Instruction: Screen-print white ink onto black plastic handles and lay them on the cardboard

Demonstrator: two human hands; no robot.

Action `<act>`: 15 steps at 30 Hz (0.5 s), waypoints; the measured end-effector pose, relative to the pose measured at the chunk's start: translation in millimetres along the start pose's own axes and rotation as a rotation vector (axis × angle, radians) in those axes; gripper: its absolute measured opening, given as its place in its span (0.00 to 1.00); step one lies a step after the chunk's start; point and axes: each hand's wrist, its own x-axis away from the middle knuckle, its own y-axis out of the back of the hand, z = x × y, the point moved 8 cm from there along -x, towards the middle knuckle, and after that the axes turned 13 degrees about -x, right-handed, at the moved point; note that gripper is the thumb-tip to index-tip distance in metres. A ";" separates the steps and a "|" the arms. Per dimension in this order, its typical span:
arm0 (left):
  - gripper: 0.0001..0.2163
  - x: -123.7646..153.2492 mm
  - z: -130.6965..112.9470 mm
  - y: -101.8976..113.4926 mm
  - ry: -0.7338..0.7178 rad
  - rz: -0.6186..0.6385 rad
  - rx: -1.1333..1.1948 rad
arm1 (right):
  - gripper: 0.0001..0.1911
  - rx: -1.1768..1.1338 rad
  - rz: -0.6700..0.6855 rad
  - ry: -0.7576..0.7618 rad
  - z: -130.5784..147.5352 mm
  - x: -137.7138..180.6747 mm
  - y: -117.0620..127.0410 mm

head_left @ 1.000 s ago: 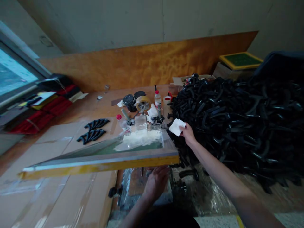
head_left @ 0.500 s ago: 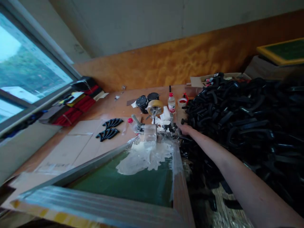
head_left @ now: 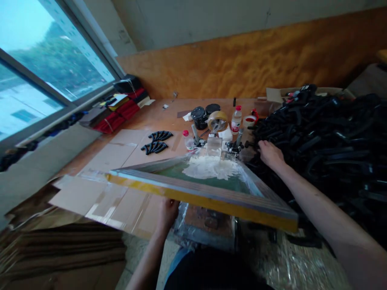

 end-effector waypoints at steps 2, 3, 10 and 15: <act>0.14 -4.4 1.0 7.4 0.009 0.013 0.100 | 0.13 -0.117 -0.128 -0.083 -3.4 38.0 22.0; 0.15 -6.3 -0.1 11.1 0.011 0.017 0.164 | 0.12 -0.212 -0.161 -0.126 -1.3 59.8 25.6; 0.19 -19.9 -34.2 40.0 -0.017 -0.026 0.593 | 0.12 -0.812 0.025 0.037 137.8 175.3 -43.4; 0.15 -33.0 -82.9 83.3 -0.195 -0.130 0.789 | 0.19 -0.577 0.178 0.132 213.7 195.0 -97.1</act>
